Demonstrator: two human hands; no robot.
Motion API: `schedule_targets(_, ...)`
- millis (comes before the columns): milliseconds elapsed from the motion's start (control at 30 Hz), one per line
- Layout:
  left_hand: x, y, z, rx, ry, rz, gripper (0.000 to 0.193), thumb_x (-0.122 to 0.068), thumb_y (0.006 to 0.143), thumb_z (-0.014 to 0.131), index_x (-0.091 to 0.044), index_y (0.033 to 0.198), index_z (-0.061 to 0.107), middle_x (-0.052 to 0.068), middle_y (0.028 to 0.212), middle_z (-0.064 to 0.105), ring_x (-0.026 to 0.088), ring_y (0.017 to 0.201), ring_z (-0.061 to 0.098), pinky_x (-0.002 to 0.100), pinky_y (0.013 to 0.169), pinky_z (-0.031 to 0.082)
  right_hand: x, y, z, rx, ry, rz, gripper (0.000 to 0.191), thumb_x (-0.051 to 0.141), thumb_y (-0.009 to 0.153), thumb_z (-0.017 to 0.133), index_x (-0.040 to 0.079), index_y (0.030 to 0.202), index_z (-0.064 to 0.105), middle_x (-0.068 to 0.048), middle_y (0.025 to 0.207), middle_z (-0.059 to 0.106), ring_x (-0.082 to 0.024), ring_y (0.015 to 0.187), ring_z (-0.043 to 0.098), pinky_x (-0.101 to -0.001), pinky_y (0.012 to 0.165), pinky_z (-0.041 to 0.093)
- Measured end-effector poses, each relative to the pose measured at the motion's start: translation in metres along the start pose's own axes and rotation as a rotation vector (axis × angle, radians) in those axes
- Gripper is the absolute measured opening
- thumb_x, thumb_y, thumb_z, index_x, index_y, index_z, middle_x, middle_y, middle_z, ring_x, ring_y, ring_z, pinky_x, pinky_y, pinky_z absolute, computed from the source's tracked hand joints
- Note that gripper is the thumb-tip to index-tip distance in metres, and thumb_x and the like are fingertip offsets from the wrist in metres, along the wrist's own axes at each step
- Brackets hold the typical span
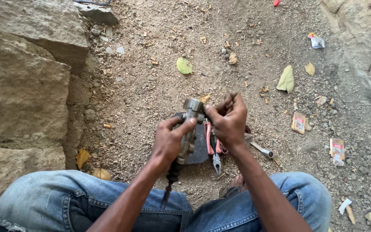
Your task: The person sits on the ground and uses a screwdriver and pliers to disassemble and adjust a metal mechanical component. They remove a small part, manipulate internal components, and reassemble the piece while seated.
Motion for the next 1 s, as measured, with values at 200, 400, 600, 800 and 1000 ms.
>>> schedule_targets(200,0.004,-0.007,0.005,-0.11,-0.015,-0.011,0.042,-0.035,0.09,0.068,0.0,0.114,0.073,0.012,0.079,0.073,0.018,0.051,0.068,0.031,0.042,0.06,-0.007,-0.008,0.005,-0.014,-0.023,0.024,0.036,-0.005,0.086,0.073,0.013,0.094,0.043,0.004,0.067,0.048,-0.004,0.055,0.046,-0.0173,0.049,0.044)
schedule_targets(400,0.001,-0.011,0.002,-0.106,0.127,-0.074,0.046,-0.035,0.088,0.07,0.001,0.116,0.07,0.016,0.078,0.072,0.021,0.048,0.068,0.034,0.04,0.055,0.01,0.006,0.001,0.256,-0.079,0.227,0.034,-0.005,0.081,0.072,0.009,0.098,0.046,0.001,0.07,0.065,-0.008,0.058,0.066,-0.0196,0.052,0.058)
schedule_targets(600,0.002,-0.01,0.004,-0.099,0.086,-0.034,0.045,-0.038,0.088,0.07,0.001,0.112,0.073,0.016,0.075,0.074,0.019,0.048,0.068,0.033,0.041,0.057,0.002,0.008,0.0,0.212,-0.076,0.129,0.037,-0.006,0.081,0.072,0.01,0.097,0.043,0.004,0.067,0.052,-0.007,0.054,0.055,-0.0194,0.047,0.051)
schedule_targets(800,0.009,-0.011,0.006,-0.158,0.024,-0.008,0.045,-0.037,0.089,0.07,0.001,0.112,0.073,0.012,0.075,0.074,0.018,0.049,0.069,0.032,0.041,0.058,-0.014,-0.009,0.006,0.007,-0.047,0.028,0.035,-0.008,0.084,0.069,0.01,0.093,0.04,0.006,0.066,0.044,-0.004,0.052,0.042,-0.0178,0.045,0.037)
schedule_targets(1000,0.007,-0.009,0.003,-0.16,0.168,-0.026,0.056,-0.043,0.086,0.067,-0.001,0.123,0.067,0.013,0.079,0.076,0.02,0.05,0.072,0.034,0.037,0.055,0.002,0.005,0.003,0.24,-0.124,0.215,0.037,-0.004,0.079,0.071,0.01,0.101,0.045,0.001,0.068,0.063,-0.007,0.056,0.065,-0.0185,0.048,0.055)
Point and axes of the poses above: each hand's wrist, its own y-axis towards the middle knuckle, its own z-axis out of the palm, x = y × z, the point moved 5 cm from there along y, towards the middle knuckle
